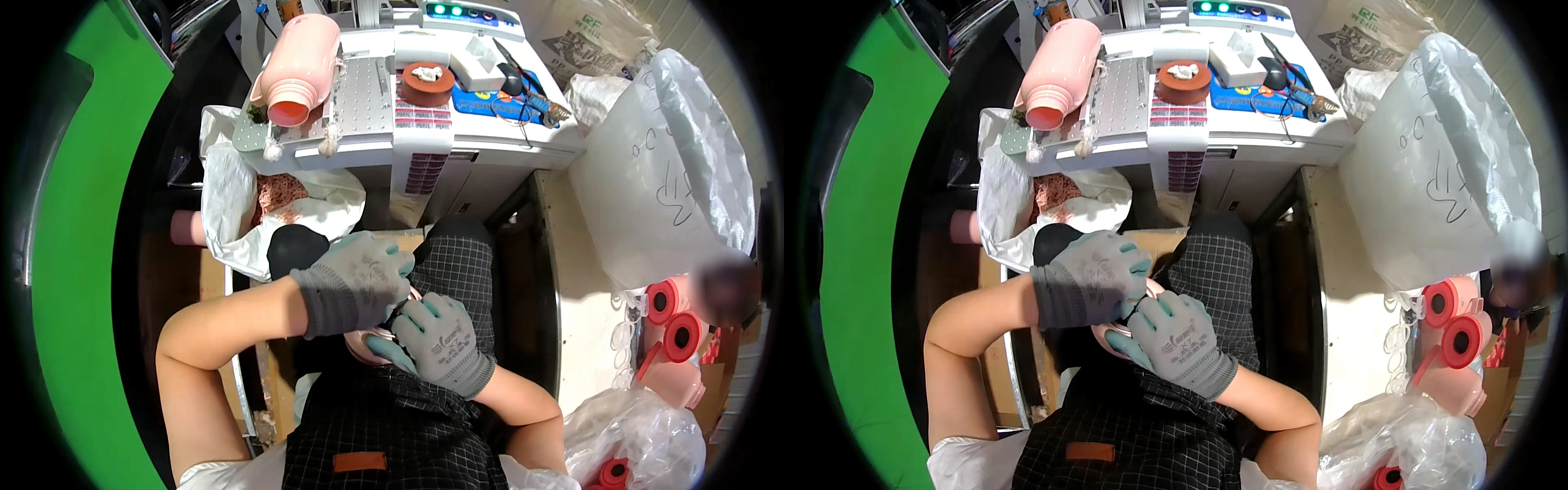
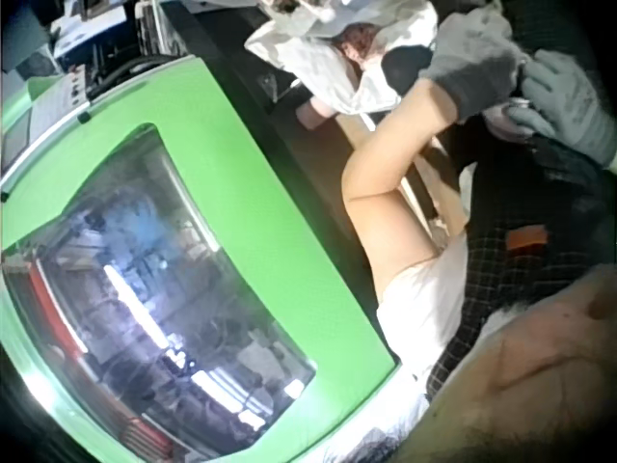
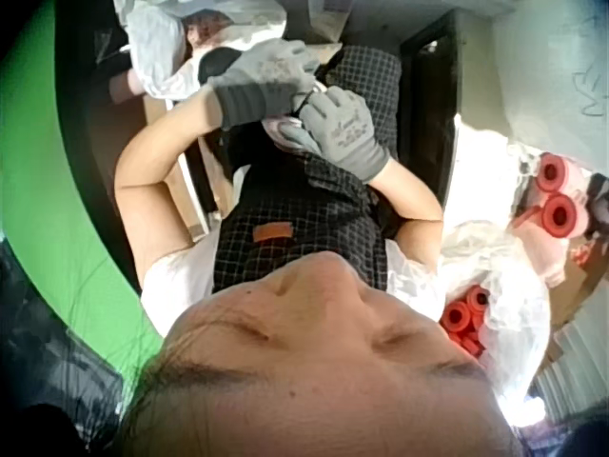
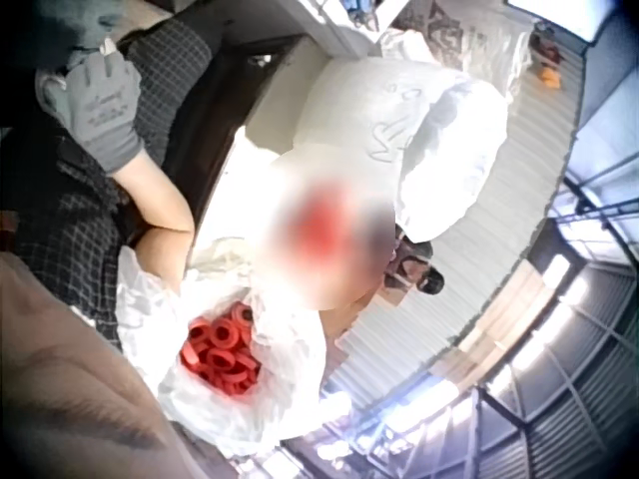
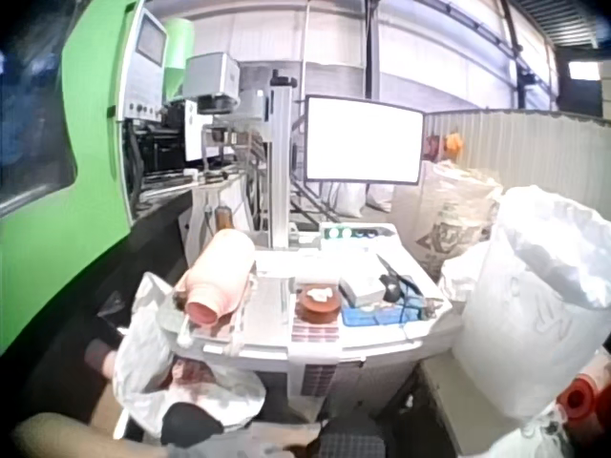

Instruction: The person sits on the floor in a workshop and assembles pink plastic kettles. They pick up a kettle body, wipe the rim, attach a red lid, and place the finished unit into a white sack. The process is repeated for multiple units.

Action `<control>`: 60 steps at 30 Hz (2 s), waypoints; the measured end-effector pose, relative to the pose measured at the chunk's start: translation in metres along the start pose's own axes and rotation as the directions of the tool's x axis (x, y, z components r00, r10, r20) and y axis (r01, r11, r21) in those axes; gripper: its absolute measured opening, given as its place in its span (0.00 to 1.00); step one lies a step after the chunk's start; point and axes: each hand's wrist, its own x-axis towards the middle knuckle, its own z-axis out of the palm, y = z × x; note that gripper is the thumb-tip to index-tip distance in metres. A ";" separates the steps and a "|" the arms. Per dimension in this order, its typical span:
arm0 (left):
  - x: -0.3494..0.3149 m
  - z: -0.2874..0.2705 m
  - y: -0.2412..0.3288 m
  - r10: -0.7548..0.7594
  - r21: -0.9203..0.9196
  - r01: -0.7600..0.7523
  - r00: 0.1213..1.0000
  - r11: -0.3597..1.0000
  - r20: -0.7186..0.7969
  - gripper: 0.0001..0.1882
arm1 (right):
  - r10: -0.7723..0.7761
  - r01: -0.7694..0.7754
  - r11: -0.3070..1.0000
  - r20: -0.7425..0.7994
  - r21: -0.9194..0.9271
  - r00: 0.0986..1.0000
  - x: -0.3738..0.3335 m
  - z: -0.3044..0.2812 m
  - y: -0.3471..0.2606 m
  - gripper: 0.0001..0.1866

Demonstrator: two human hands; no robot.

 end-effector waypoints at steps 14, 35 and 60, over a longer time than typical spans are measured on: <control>-0.022 0.110 0.084 -0.601 -0.966 -0.019 0.780 0.256 -0.175 0.39 | 0.586 -0.493 0.761 -0.123 0.422 0.801 -0.109 -0.026 0.011 0.34; 0.088 0.186 -0.140 -0.734 -0.998 0.013 0.677 -0.061 0.054 0.36 | 0.839 -0.560 0.530 -0.296 0.636 0.457 -0.191 -0.020 0.039 0.64; 0.110 0.124 -0.124 -0.833 -0.837 0.222 0.389 0.500 -0.394 0.17 | 0.870 -0.667 0.491 -0.282 0.561 0.404 -0.198 0.013 0.034 0.66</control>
